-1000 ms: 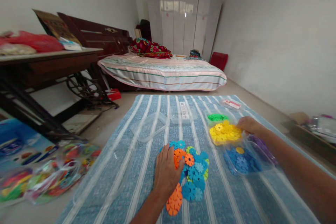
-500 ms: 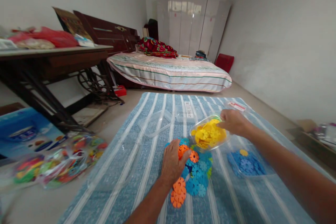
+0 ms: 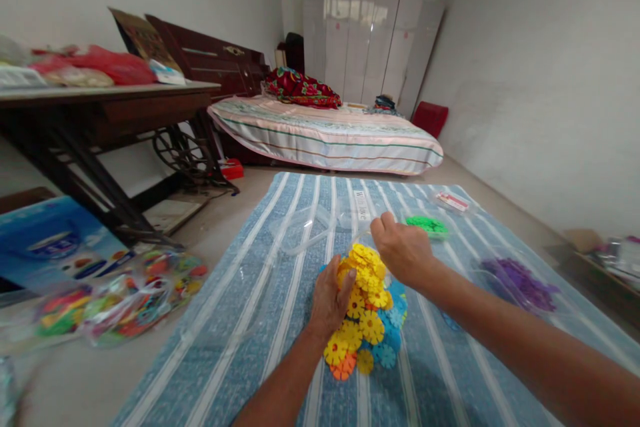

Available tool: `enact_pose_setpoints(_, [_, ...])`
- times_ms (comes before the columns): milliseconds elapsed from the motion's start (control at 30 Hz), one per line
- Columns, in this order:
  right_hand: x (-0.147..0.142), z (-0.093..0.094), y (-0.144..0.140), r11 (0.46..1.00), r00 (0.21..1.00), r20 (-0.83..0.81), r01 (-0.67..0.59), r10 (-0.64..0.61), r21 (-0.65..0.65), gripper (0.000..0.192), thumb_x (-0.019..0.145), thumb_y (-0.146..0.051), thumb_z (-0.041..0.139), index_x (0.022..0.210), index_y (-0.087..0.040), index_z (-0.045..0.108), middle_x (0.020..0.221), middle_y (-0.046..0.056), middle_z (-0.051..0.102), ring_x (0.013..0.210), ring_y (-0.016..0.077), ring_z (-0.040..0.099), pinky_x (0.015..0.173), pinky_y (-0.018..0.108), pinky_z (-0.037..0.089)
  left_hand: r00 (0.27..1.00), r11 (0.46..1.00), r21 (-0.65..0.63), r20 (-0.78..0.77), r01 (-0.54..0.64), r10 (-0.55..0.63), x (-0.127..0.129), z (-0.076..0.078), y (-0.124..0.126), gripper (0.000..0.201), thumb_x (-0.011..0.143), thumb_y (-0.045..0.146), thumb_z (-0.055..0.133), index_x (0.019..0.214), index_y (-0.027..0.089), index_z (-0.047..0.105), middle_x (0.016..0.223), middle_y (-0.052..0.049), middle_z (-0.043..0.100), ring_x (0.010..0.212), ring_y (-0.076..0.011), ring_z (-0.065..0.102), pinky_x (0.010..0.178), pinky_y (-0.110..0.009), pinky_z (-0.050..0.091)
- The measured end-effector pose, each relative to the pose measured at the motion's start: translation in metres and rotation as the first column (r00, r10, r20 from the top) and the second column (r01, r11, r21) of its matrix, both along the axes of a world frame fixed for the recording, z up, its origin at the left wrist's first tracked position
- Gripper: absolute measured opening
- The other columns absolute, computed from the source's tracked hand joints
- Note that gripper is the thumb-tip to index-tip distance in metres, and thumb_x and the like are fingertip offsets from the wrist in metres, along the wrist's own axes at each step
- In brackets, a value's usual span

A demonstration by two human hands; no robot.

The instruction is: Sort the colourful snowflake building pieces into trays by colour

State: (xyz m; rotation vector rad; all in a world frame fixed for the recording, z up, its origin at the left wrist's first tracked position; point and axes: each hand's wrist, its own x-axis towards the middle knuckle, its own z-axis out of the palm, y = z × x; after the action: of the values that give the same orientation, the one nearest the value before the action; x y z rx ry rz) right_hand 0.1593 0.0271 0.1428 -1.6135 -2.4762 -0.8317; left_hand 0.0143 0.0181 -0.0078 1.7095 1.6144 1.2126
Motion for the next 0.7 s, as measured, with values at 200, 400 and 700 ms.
enact_pose_setpoints(200, [0.011,0.005,-0.010,0.990,0.995,-0.015,-0.099,0.101,0.102,0.021,0.084,-0.010,0.034,0.076,-0.016,0.052,0.075,0.006,0.055,0.050,0.0094,0.046,0.044,0.027,0.013,0.998,0.999,0.003,-0.047,0.050,-0.050,-0.003,0.005,0.000,0.052,0.088,0.048,0.034,0.127,0.014,0.046,0.129,-0.013,0.054,0.122,-0.0223,0.048,0.104,-0.038,0.036])
enact_pose_setpoints(400, [0.020,0.012,-0.004,0.995,0.998,-0.067,-0.010,0.016,0.097,0.026,0.083,-0.007,0.031,0.078,-0.015,0.055,0.078,0.006,0.056,0.049,0.0084,0.041,0.045,0.028,0.014,0.996,0.999,0.037,-0.086,0.023,-0.020,-0.005,0.008,0.000,0.048,0.088,0.046,0.036,0.124,0.016,0.050,0.125,-0.010,0.058,0.117,-0.0208,0.052,0.101,-0.038,0.040])
enact_pose_setpoints(700, [0.097,0.029,0.047,0.888,0.862,-0.225,0.421,-0.455,-0.182,0.027,0.081,-0.017,0.040,0.101,-0.016,0.059,0.092,0.012,0.064,0.079,0.0207,0.060,0.058,0.025,0.035,0.963,0.987,0.141,-0.268,0.073,-0.033,-0.008,-0.002,0.011,0.042,0.082,0.044,0.048,0.109,0.015,0.060,0.119,-0.012,0.062,0.113,-0.0239,0.056,0.100,-0.043,0.042])
